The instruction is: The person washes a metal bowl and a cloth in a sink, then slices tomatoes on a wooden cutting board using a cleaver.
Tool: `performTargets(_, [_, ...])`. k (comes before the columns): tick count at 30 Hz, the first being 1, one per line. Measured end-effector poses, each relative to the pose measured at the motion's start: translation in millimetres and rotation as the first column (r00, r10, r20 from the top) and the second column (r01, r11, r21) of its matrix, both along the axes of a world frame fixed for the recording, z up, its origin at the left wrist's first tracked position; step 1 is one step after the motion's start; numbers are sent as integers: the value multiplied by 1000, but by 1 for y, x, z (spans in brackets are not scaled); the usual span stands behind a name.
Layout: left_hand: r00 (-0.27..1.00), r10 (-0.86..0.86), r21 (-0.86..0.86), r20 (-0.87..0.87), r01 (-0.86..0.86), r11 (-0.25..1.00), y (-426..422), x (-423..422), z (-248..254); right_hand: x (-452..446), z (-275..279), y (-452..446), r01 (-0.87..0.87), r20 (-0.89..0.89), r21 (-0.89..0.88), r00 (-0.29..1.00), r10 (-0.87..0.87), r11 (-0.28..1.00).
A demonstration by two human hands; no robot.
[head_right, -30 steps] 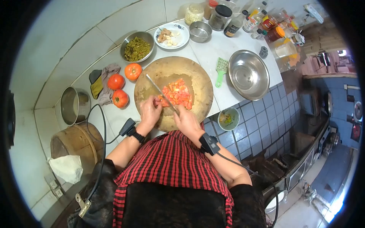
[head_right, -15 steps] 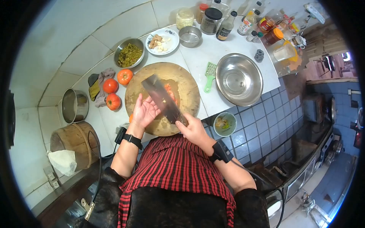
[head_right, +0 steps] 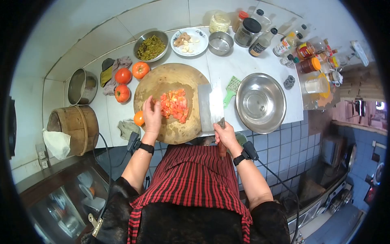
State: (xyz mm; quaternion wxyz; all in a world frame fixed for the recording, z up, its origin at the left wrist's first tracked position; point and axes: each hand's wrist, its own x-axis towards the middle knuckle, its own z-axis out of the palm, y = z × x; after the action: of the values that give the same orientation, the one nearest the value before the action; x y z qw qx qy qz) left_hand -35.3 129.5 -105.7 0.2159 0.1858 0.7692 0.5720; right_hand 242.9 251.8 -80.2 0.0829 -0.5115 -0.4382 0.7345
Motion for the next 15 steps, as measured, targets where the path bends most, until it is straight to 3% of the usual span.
performTargets(1, [936,-65,-139,-346,17,990,2,8,-1,1,-7,-1,-14,21,-5,1000,14,1000])
performTargets(2, [754,-175,-280,-633,-12,960,3,13,-2,0,-15,-2,-25,24,-9,999,26,1000])
performTargets(3, [812,-216,-341,-542,22,940,4,15,-17,-3,-24,-6,-61,23,8,998,61,998])
performTargets(8, [791,-271,-347,-549,79,935,14,26,-4,-43,-18,-35,-199,-53,28,978,201,980])
performTargets(11, [820,-318,-180,-475,263,948,9,31,4,-64,-21,-55,-232,-105,49,966,236,971])
performTargets(15, [849,-207,-118,-486,171,978,12,36,-4,-84,-21,-68,-269,-194,16,944,267,963])
